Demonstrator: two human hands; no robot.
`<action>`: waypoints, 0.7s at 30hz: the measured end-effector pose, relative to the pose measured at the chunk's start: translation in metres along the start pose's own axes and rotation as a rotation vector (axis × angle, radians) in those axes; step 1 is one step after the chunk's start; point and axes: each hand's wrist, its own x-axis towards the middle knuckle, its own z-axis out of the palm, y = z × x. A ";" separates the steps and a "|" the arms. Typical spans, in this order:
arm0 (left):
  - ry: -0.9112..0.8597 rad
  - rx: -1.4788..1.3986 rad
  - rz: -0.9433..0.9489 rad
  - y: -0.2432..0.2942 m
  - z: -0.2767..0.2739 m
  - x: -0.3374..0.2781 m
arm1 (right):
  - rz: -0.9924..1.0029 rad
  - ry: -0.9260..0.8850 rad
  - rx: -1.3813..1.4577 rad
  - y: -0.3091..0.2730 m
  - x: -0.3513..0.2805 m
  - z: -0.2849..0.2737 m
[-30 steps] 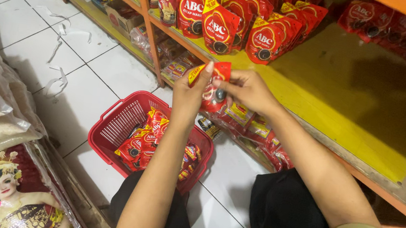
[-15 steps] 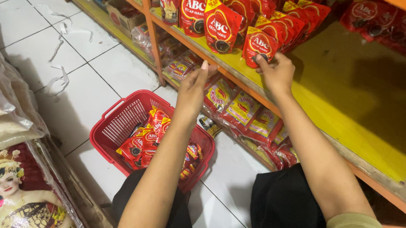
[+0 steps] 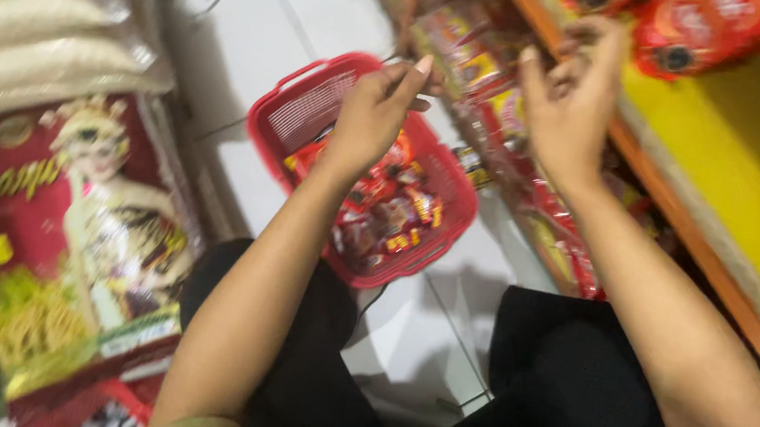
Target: The person organizes packets of sauce on a grocery store shelf, picking them up from a red basket and placing them into rows on the shelf.
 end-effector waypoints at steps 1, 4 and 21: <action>0.026 0.049 -0.024 -0.006 -0.013 -0.004 | -0.087 -0.098 -0.102 -0.003 -0.006 0.017; 0.100 0.150 -0.037 -0.026 -0.049 -0.021 | -0.170 -0.503 -0.055 0.016 -0.011 0.083; 0.009 0.583 -0.240 -0.113 -0.073 -0.038 | 0.171 -0.839 -0.299 0.186 -0.212 0.248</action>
